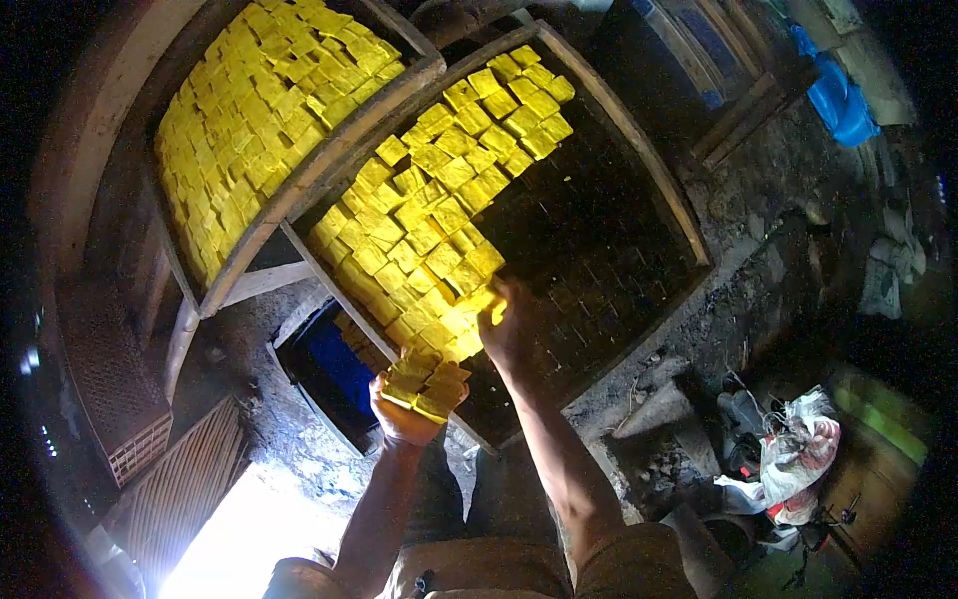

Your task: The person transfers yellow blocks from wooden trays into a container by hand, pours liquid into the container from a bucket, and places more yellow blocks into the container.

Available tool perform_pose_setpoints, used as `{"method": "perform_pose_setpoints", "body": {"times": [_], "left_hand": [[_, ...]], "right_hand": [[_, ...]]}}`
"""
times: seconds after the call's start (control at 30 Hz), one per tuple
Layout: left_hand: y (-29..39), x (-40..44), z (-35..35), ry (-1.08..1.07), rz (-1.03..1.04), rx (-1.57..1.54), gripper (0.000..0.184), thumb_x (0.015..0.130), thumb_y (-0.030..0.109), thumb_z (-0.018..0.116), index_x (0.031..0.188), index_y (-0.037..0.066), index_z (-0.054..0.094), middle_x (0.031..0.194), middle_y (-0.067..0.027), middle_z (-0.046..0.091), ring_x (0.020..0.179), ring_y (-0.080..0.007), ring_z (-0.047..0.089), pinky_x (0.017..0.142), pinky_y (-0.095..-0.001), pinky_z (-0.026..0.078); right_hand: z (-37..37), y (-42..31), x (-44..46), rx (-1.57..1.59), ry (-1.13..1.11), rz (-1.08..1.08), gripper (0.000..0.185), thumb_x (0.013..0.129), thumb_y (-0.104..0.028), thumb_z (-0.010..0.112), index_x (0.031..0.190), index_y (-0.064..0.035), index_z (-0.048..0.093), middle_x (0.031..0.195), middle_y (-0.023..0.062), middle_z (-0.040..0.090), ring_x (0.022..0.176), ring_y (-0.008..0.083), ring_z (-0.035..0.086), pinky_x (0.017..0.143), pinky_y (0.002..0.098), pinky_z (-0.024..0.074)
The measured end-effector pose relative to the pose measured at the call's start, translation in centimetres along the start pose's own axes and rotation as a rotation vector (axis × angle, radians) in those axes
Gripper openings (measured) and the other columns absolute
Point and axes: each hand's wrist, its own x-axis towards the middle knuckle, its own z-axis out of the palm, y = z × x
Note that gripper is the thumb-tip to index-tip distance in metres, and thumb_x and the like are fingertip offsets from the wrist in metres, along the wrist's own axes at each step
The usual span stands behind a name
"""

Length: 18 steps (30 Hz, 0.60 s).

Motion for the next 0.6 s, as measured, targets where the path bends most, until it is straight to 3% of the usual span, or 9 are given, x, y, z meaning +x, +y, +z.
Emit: {"method": "perform_pose_setpoints", "body": {"times": [0.1, 0.2, 0.27, 0.33, 0.37, 0.4, 0.47, 0.53, 0.6], "left_hand": [[0.3, -0.5, 0.4, 0.005, 0.009, 0.03, 0.055, 0.071, 0.047, 0.066, 0.118, 0.02, 0.062, 0.12, -0.0153, 0.062, 0.108, -0.0433, 0.057, 0.087, -0.063, 0.044], [0.4, -0.8, 0.0, 0.03, 0.04, 0.042, 0.058, 0.072, 0.05, 0.065, 0.121, 0.019, 0.06, 0.119, -0.0152, 0.061, 0.106, -0.0438, 0.058, 0.083, -0.0601, 0.046], [0.6, -0.8, -0.3, 0.002, 0.033, 0.064, 0.058, 0.072, 0.051, 0.065, 0.12, 0.019, 0.06, 0.118, -0.0164, 0.061, 0.105, -0.0443, 0.058, 0.084, -0.0613, 0.046], [0.8, -1.0, -0.2, 0.0, 0.033, 0.045, 0.057, 0.069, 0.049, 0.066, 0.118, 0.02, 0.06, 0.118, -0.0164, 0.061, 0.107, -0.0456, 0.057, 0.087, -0.0625, 0.045], [1.0, -1.0, -0.1, -0.004, 0.033, 0.035, 0.057, 0.068, 0.047, 0.066, 0.117, 0.02, 0.06, 0.117, -0.0164, 0.061, 0.107, -0.0463, 0.057, 0.088, -0.0631, 0.045], [1.1, -1.0, 0.1, -0.007, 0.033, 0.026, 0.056, 0.067, 0.046, 0.067, 0.116, 0.02, 0.06, 0.117, -0.0165, 0.061, 0.108, -0.047, 0.056, 0.089, -0.0637, 0.045], [1.3, -1.4, 0.4, -0.059, 0.015, 0.048, 0.056, 0.067, 0.046, 0.067, 0.117, 0.02, 0.059, 0.117, -0.0165, 0.06, 0.108, -0.0466, 0.056, 0.088, -0.0638, 0.045], [1.3, -1.4, 0.1, -0.055, 0.031, 0.044, 0.056, 0.068, 0.046, 0.067, 0.117, 0.02, 0.059, 0.118, -0.0166, 0.06, 0.108, -0.0462, 0.056, 0.088, -0.0639, 0.046], [1.4, -1.2, 0.1, -0.062, 0.05, 0.04, 0.055, 0.069, 0.046, 0.067, 0.117, 0.02, 0.059, 0.118, -0.0167, 0.06, 0.108, -0.0458, 0.056, 0.088, -0.0639, 0.046]], "right_hand": [[-0.7, 0.0, 0.7, 0.671, -0.14, 0.317, 0.039, 0.072, -0.004, 0.069, 0.109, -0.0062, 0.054, 0.092, 0.0077, 0.065, 0.08, 0.0212, 0.064, 0.071, 0.0336, 0.0522], [-1.4, -0.4, 3.5, 0.685, -0.193, 0.345, 0.041, 0.074, -0.005, 0.07, 0.111, -0.0067, 0.054, 0.094, 0.0079, 0.062, 0.082, 0.0184, 0.061, 0.071, 0.032, 0.0516], [0.7, 0.6, 4.6, 0.788, -0.194, 0.324, 0.043, 0.074, -0.009, 0.071, 0.114, -0.0058, 0.056, 0.102, 0.0111, 0.061, 0.09, 0.0219, 0.062, 0.076, 0.0348, 0.0519], [2.7, 1.1, 5.4, 0.403, -0.163, 0.232, 0.043, 0.077, -0.007, 0.069, 0.119, -0.0037, 0.057, 0.11, 0.0136, 0.058, 0.093, 0.0238, 0.062, 0.079, 0.0349, 0.0522], [3.7, 0.6, 5.3, 0.251, -0.17, 0.316, 0.039, 0.08, -0.012, 0.064, 0.118, -0.0023, 0.06, 0.118, 0.019, 0.053, 0.098, 0.0303, 0.058, 0.085, 0.0407, 0.0495], [4.2, 0.5, 4.8, 0.252, -0.169, 0.312, 0.039, 0.08, -0.012, 0.064, 0.118, -0.0023, 0.06, 0.118, 0.019, 0.053, 0.098, 0.0303, 0.058, 0.085, 0.0407, 0.0495], [3.8, -0.6, 3.6, -0.14, -0.161, 0.147, 0.048, 0.084, -0.027, 0.061, 0.124, -0.0016, 0.058, 0.125, 0.025, 0.047, 0.116, 0.0387, 0.049, 0.098, 0.0458, 0.0428], [3.6, -0.7, 3.0, -0.017, -0.167, 0.119, 0.048, 0.08, -0.022, 0.066, 0.121, -0.0003, 0.056, 0.125, 0.0237, 0.047, 0.12, 0.0388, 0.046, 0.103, 0.0477, 0.0375], [3.3, -0.6, 3.1, 0.545, -0.108, 0.048, 0.048, 0.075, -0.013, 0.071, 0.118, -0.0009, 0.053, 0.125, 0.0224, 0.048, 0.12, 0.0382, 0.046, 0.102, 0.0477, 0.0381]]}}
